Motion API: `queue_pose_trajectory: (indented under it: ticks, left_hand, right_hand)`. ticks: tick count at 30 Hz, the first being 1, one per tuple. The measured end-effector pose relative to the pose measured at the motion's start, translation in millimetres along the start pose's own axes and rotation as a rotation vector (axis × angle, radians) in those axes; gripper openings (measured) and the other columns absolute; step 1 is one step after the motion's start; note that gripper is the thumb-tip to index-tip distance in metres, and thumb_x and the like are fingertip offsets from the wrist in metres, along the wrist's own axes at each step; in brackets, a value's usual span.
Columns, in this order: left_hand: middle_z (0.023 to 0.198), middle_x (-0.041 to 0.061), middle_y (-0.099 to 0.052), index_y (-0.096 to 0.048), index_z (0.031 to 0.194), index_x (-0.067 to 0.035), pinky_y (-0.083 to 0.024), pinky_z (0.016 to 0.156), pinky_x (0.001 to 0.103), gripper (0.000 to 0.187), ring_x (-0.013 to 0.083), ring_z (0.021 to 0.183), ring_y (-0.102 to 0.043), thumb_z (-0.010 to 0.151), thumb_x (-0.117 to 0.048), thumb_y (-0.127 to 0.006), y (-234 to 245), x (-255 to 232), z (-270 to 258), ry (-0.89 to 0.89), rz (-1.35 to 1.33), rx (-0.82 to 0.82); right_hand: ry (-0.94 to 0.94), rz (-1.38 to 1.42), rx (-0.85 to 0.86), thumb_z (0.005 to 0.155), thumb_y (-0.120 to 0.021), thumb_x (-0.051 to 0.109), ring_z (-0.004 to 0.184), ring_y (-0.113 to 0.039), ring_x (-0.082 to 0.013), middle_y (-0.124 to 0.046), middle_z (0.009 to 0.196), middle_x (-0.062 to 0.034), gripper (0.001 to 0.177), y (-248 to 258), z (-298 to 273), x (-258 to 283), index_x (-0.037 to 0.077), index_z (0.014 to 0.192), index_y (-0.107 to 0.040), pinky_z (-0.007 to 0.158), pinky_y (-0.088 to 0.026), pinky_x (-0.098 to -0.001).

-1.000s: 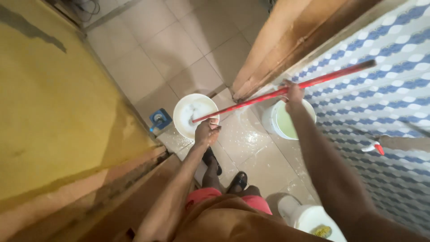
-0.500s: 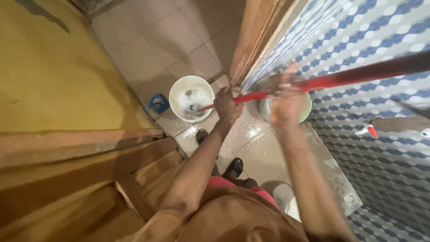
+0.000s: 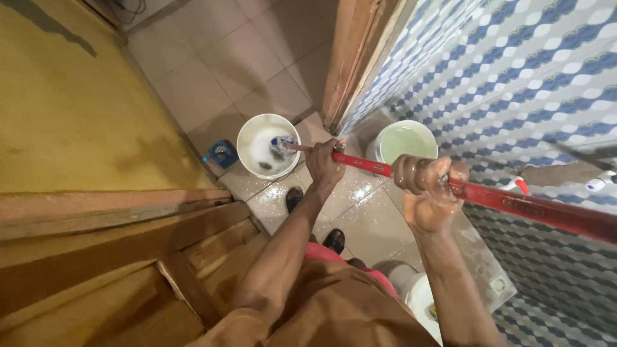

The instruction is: Scrubbing and mopping a bathroom floor around a toilet.

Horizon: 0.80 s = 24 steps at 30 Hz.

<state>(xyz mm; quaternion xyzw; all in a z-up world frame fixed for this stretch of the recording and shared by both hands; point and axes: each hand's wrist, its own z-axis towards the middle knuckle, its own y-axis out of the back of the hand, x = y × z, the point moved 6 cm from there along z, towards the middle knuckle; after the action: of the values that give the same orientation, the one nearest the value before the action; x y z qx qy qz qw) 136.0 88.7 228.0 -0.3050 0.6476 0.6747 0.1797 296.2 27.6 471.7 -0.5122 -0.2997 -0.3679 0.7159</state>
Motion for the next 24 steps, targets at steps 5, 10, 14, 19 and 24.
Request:
queue_pose_trajectory:
  ticks: [5,10,14,19,24]
  left_hand:
    - [0.096,0.012,-0.075,-0.073,0.098,-0.011,-0.046,0.094,0.048,0.039,0.0327,0.098,-0.067,0.088,-0.049,-0.075,-22,37,31,0.032,-0.049,-0.104]
    - [0.098,0.015,-0.074,-0.063,0.111,-0.003,-0.058,0.09,0.041,0.059,0.0309,0.097,-0.073,0.088,-0.056,-0.073,-54,106,42,0.394,-0.007,0.392]
    - [0.096,0.019,-0.071,-0.058,0.123,0.002,-0.055,0.075,0.047,0.064,0.0374,0.09,-0.07,0.077,-0.037,-0.081,-82,172,45,0.281,-0.17,0.176]
    - [0.09,0.017,-0.078,-0.062,0.127,0.001,-0.059,0.072,0.04,0.056,0.0272,0.079,-0.075,0.087,-0.036,-0.074,-135,248,45,0.454,-0.38,0.282]
    - [0.103,0.02,-0.077,-0.058,0.132,0.003,-0.06,0.077,0.046,0.052,0.0334,0.082,-0.071,0.106,-0.042,-0.063,-116,211,64,0.725,-1.249,0.449]
  right_hand:
    - [-0.077,-0.002,-0.01,0.107,-0.057,0.032,0.063,-0.034,-0.0178,-0.032,0.063,-0.0006,0.045,10,16,-48,0.013,0.071,-0.037,0.068,-0.03,-0.0354]
    - [-0.196,-0.292,0.042,0.11,-0.054,0.032,0.074,-0.051,-0.0201,-0.049,0.069,-0.0034,0.047,1,28,-125,0.01,0.07,-0.044,0.077,-0.042,-0.0379]
    - [-0.391,-0.448,-0.026,0.106,-0.054,0.033,0.076,-0.06,-0.0229,-0.069,0.086,-0.0129,0.04,7,30,-199,0.003,0.08,-0.062,0.078,-0.049,-0.0383]
    - [-0.331,-0.407,-0.084,0.107,-0.058,0.029,0.078,-0.063,-0.0194,-0.071,0.087,-0.014,0.039,5,56,-222,0.002,0.079,-0.062,0.078,-0.05,-0.0335]
    - [-0.219,-0.228,-0.238,0.113,-0.061,0.03,0.066,-0.047,-0.0169,-0.047,0.067,-0.0012,0.047,-5,90,-190,0.012,0.07,-0.05,0.068,-0.04,-0.0366]
